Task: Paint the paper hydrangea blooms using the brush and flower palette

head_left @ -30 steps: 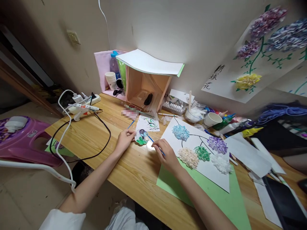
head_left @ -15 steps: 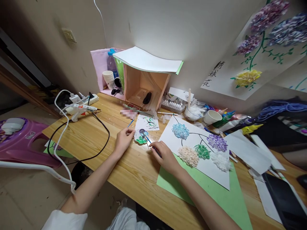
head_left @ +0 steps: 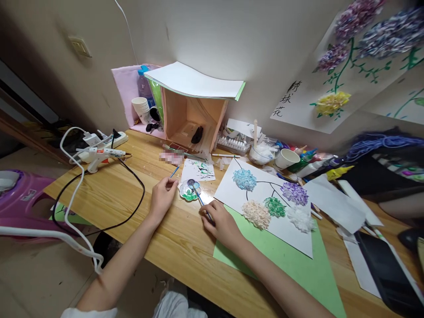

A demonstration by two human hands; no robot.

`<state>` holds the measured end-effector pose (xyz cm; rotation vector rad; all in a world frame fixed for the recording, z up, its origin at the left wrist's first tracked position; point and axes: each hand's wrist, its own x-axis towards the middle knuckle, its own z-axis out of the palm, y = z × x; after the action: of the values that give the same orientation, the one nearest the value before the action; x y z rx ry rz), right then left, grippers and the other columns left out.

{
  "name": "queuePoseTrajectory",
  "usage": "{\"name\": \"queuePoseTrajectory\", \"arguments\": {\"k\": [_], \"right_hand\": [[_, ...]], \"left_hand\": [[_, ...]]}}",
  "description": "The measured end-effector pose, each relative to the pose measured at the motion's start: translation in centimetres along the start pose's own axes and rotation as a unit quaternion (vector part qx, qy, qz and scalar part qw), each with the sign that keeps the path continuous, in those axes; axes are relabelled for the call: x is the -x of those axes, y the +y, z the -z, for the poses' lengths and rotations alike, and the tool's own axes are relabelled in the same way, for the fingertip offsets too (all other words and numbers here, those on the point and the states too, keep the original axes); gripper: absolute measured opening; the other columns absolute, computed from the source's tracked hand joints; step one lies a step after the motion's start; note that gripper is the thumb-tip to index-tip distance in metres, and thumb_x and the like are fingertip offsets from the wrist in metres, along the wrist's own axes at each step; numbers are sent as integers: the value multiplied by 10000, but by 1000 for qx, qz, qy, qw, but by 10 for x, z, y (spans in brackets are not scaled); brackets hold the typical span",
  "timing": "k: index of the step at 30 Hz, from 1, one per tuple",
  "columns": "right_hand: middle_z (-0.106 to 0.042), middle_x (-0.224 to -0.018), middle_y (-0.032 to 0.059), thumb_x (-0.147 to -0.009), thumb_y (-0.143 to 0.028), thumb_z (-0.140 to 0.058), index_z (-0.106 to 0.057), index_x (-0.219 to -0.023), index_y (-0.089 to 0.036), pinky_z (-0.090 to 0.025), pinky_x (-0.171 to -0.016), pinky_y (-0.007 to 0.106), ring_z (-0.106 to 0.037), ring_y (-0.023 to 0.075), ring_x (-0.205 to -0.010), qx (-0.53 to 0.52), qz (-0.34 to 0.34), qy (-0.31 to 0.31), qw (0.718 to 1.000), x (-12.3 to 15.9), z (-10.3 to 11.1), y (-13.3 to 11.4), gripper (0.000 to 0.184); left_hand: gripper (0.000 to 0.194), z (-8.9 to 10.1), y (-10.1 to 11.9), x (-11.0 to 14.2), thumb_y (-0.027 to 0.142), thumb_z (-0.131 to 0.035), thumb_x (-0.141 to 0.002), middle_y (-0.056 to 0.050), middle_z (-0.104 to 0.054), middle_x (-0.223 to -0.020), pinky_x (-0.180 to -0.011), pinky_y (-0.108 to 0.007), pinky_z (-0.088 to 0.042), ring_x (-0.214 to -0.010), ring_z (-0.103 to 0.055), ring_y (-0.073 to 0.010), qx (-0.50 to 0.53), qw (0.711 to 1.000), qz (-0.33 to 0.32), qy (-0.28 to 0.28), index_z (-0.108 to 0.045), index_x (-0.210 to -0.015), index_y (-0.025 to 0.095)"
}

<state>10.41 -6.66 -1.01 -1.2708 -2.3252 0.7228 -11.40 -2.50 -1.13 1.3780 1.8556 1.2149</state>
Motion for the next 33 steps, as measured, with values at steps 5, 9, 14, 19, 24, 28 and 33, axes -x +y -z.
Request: {"name": "queuePoseTrajectory", "arguments": {"k": [5,9,14,19,24,28,33], "right_hand": [[-558,-966,59,-851,-171,-523,-563,-1080,-239,-477,-769,311,-548,198,-916,0,-10,1,1000,0,3,-5,243],[-557,-1045,97,-835,-218,-564,-534,-1186,-219,-500,-810,347,-554,223,-955,11,4,34,999,5,21,-13,353],[-582,-1009,98,-882,-266,-499,-518,-1195,-197,-500,-788,333,-569,207,-907,25,5,165,986,20,82,8,321],[-636,-886,53,-878,-280,-481,-586,-978,-184,-479,-704,293,-580,164,-732,14,-202,349,915,37,168,99,174],[-662,-839,97,-767,-268,-602,-606,-938,-126,-452,-755,334,-617,230,-844,67,-327,420,844,38,224,199,222],[-669,-727,69,-690,-246,-683,-636,-838,-139,-435,-711,302,-623,215,-775,76,-341,409,843,20,231,243,189],[-674,-739,94,-702,-286,-675,-633,-786,-138,-421,-681,299,-619,224,-754,80,-343,413,840,6,219,258,176]], "left_hand": [[248,2,-4,-2,402,-579,-800,-63,-720,-850,-724,-270,-528,-765,-677,-177,-11,1000,-13,7,-649,-831,166],[265,5,5,4,422,-552,-828,-70,-704,-878,-740,-279,-526,-799,-668,-185,-46,996,-70,31,-637,-860,174],[242,-6,43,14,406,-488,-883,-59,-703,-972,-817,-305,-478,-887,-658,-203,-94,981,-170,9,-627,-949,220],[268,-54,103,18,368,-373,-935,-49,-695,-986,-850,-296,-446,-967,-631,-199,-68,954,-272,-105,-606,-918,236],[313,-113,166,25,398,-346,-942,-52,-695,-966,-786,-288,-444,-921,-640,-204,-58,923,-327,-194,-605,-910,225],[340,-142,204,37,409,-326,-945,-48,-696,-950,-768,-292,-435,-904,-638,-204,-60,906,-349,-230,-605,-899,219],[313,-148,225,47,415,-369,-922,-30,-681,-805,-631,-271,-433,-741,-628,-181,-66,912,-327,-238,-608,-853,225]]}}
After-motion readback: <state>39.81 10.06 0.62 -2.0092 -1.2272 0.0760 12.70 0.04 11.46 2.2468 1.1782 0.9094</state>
